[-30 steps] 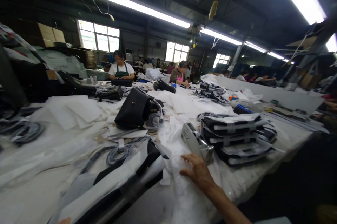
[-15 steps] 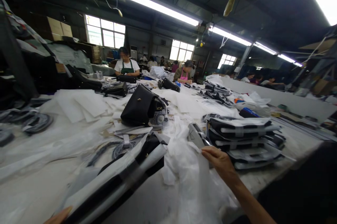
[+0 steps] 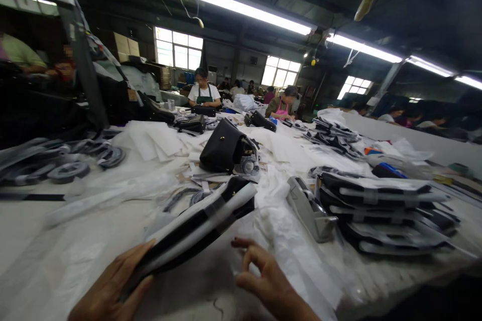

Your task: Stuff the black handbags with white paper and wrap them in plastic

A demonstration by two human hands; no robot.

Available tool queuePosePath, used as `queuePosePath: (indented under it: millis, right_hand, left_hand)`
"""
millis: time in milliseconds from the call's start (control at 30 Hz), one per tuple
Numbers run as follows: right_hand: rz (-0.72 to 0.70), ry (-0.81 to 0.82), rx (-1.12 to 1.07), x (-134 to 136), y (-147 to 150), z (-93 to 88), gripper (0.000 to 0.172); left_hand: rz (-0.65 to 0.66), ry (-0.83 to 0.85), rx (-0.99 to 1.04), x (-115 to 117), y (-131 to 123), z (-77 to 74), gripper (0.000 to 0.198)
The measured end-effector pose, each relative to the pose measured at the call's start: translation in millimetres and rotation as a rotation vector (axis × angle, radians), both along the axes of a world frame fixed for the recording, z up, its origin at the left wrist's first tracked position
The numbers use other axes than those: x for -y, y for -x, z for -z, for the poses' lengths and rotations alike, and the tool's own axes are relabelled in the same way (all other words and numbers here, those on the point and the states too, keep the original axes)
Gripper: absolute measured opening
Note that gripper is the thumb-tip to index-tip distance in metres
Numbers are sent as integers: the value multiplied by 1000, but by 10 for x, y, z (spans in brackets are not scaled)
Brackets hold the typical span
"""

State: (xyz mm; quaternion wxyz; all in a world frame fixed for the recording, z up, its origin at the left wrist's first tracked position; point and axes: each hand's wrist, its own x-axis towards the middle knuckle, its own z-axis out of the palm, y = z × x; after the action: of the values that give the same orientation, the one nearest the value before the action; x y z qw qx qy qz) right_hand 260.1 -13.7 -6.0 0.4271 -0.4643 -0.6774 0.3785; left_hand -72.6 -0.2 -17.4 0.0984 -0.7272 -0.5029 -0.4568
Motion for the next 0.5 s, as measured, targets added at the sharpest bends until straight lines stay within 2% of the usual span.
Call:
queuePosePath:
  millis: [100,167,233,333,433,500]
  right_hand:
    - [-340,-144,253,77,535,256,26]
    - [-490,-224,356,108,710,327,21]
    - [-472,-247,380,109,729,302,16]
    - [-349,-221,397,-5,611,179,12]
    - [-348,-360,469,-311,558,118,18]
    - [-274,-490,502,-598,601,135,22]
  left_hand:
    - [14,4,-46,23,-41,-135,40]
    - [10,12,-38,47,-73,-229,38]
    - [11,30,-14,71,-91,-294,36]
    - [12,72,30,95,-90,-319,38]
    - [12,91,62,98,-81,-299,40]
    - [15,86,69,96,-77,-287,40]
